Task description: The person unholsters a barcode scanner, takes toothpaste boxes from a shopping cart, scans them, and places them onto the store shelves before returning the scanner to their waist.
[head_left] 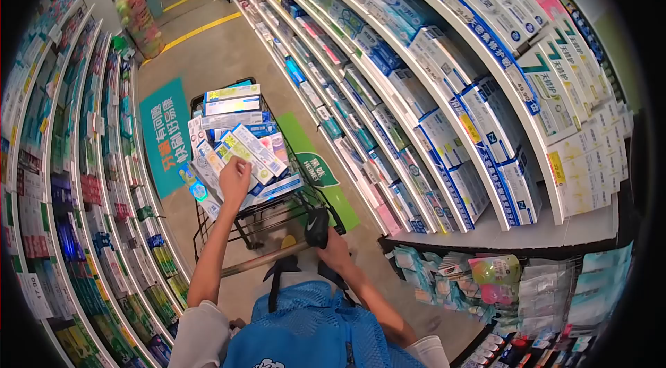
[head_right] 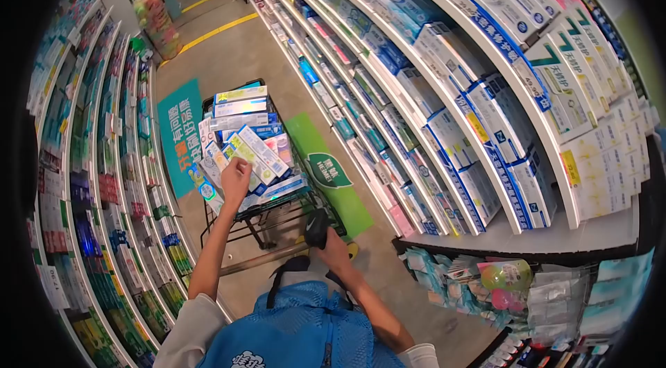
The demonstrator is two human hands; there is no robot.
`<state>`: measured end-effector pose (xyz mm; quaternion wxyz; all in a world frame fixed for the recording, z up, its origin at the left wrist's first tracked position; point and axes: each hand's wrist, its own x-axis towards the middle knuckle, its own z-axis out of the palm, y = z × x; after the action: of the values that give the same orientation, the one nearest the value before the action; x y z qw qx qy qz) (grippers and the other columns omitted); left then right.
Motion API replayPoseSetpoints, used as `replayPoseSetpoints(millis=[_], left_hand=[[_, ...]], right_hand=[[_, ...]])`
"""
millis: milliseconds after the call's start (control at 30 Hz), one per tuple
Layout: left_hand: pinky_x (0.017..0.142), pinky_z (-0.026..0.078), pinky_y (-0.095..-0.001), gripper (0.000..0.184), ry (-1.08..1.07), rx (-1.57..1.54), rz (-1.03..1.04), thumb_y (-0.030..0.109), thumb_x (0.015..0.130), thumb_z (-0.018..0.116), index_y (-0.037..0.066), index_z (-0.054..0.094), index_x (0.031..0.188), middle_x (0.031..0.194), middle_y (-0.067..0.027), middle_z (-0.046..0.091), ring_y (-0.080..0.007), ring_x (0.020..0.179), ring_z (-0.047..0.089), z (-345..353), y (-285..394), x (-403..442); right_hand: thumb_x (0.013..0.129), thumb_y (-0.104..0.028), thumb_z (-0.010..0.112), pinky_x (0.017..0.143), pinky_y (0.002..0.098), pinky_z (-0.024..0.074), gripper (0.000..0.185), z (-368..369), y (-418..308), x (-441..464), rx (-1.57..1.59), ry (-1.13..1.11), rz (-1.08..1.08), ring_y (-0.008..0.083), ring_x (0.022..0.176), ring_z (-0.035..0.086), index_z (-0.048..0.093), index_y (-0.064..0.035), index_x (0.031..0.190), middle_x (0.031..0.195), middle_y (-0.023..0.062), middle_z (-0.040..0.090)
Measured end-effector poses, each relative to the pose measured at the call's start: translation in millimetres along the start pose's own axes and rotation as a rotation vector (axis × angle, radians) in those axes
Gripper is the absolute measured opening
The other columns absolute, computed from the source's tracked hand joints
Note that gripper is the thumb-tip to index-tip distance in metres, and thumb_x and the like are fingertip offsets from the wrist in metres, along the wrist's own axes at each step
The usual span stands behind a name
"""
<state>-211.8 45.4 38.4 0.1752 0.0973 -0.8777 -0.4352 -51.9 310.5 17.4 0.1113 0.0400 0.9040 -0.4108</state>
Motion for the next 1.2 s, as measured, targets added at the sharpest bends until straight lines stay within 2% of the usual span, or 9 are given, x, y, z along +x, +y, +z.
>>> replayPoseSetpoints(millis=[67, 200, 300, 433, 700, 800, 900, 1033, 1200], left_hand=[[0.057, 0.045, -0.041, 0.026, -0.13, 0.177, -0.019, 0.023, 0.075, 0.065, 0.002, 0.057, 0.087, 0.064, -0.0123, 0.058, -0.0308, 0.061, 0.058, 19.7, 12.7, 13.0], [0.069, 0.045, -0.0457, 0.03, -0.131, 0.332, 0.034, 0.023, 0.075, 0.063, 0.003, 0.054, 0.095, 0.087, -0.0168, 0.056, -0.0355, 0.084, 0.056, 51.7, 12.6, 30.6], [0.069, 0.045, -0.046, 0.028, -0.111, 0.292, 0.17, 0.022, 0.077, 0.063, 0.003, 0.054, 0.094, 0.088, -0.0175, 0.056, -0.0364, 0.084, 0.055, 55.5, 19.1, 14.7], [0.055, 0.041, -0.0395, 0.021, -0.174, 0.173, 0.22, 0.021, 0.079, 0.062, 0.003, 0.051, 0.079, 0.064, -0.0126, 0.053, -0.0301, 0.06, 0.054, 34.2, 42.5, -61.1], [0.063, 0.043, -0.0443, 0.022, -0.366, 0.412, -0.045, 0.021, 0.084, 0.051, 0.002, 0.059, 0.075, 0.073, -0.0204, 0.058, -0.0369, 0.071, 0.056, -20.2, 11.4, -183.2], [0.063, 0.043, -0.0423, 0.025, -0.392, 0.639, 0.128, 0.025, 0.081, 0.053, 0.004, 0.061, 0.071, 0.071, -0.0194, 0.06, -0.0345, 0.069, 0.058, -19.0, -13.3, -203.4], [0.061, 0.043, -0.0416, 0.024, -0.32, 0.675, 0.102, 0.026, 0.077, 0.055, 0.005, 0.063, 0.068, 0.065, -0.017, 0.06, -0.0322, 0.064, 0.058, -21.5, -28.1, -199.1], [0.061, 0.043, -0.0428, 0.023, -0.258, 0.691, 0.079, 0.025, 0.075, 0.055, 0.005, 0.063, 0.066, 0.061, -0.0155, 0.059, -0.0324, 0.059, 0.058, -28.8, -35.6, -188.7], [0.059, 0.044, -0.0433, 0.028, -0.312, 0.634, -0.089, 0.029, 0.076, 0.056, 0.003, 0.061, 0.067, 0.061, -0.0167, 0.058, -0.0336, 0.061, 0.058, -38.3, -40.3, -174.2]], right_hand=[[0.067, -0.016, 0.07, 0.073, 0.0469, 0.0451, 0.044, 1.7, 2.5, 1.5, -0.019, -0.003, -0.032, 0.0433, 0.087, 0.056, 0.047, 0.0008, 0.099, 0.089, 0.0252, 0.058], [0.068, -0.016, 0.069, 0.074, 0.0471, 0.046, 0.045, 3.3, 5.9, 3.3, -0.019, -0.043, -0.069, 0.0435, 0.09, 0.055, 0.044, 0.002, 0.101, 0.095, 0.0253, 0.056], [0.069, -0.016, 0.069, 0.074, 0.0465, 0.0462, 0.044, 2.0, 1.3, 0.4, 0.027, -0.075, -0.082, 0.0431, 0.09, 0.055, 0.044, 0.0015, 0.101, 0.095, 0.0245, 0.056], [0.071, -0.016, 0.069, 0.073, 0.0458, 0.0465, 0.042, 10.6, -4.3, -5.2, 0.09, -0.122, -0.096, 0.0411, 0.09, 0.056, 0.046, 0.001, 0.102, 0.096, 0.0224, 0.054], [0.073, -0.019, 0.068, 0.075, 0.0446, 0.0464, 0.039, 43.0, -19.3, -11.6, 0.202, -0.13, -0.148, 0.0419, 0.086, 0.056, 0.047, 0.0021, 0.097, 0.091, 0.0226, 0.056], [0.072, -0.016, 0.066, 0.077, 0.0442, 0.045, 0.038, 36.5, -34.1, -8.7, 0.311, -0.321, -0.121, 0.0418, 0.091, 0.055, 0.049, 0.0017, 0.1, 0.096, 0.0229, 0.055], [0.07, -0.014, 0.066, 0.076, 0.0443, 0.0448, 0.039, 42.1, -36.0, -8.7, 0.45, -0.272, -0.358, 0.042, 0.09, 0.055, 0.049, 0.0017, 0.101, 0.092, 0.0224, 0.057], [0.068, -0.011, 0.067, 0.075, 0.0428, 0.0462, 0.041, 19.9, -25.1, -18.3, 0.394, -0.267, -0.276, 0.0408, 0.087, 0.057, 0.052, 0.0009, 0.104, 0.092, 0.0212, 0.059], [0.072, -0.019, 0.074, 0.062, 0.0334, 0.0504, 0.034, -35.2, 10.3, -13.2, 0.525, -0.221, -0.108, 0.0205, 0.069, 0.065, 0.058, 0.0017, 0.095, 0.077, 0.0122, 0.065]])
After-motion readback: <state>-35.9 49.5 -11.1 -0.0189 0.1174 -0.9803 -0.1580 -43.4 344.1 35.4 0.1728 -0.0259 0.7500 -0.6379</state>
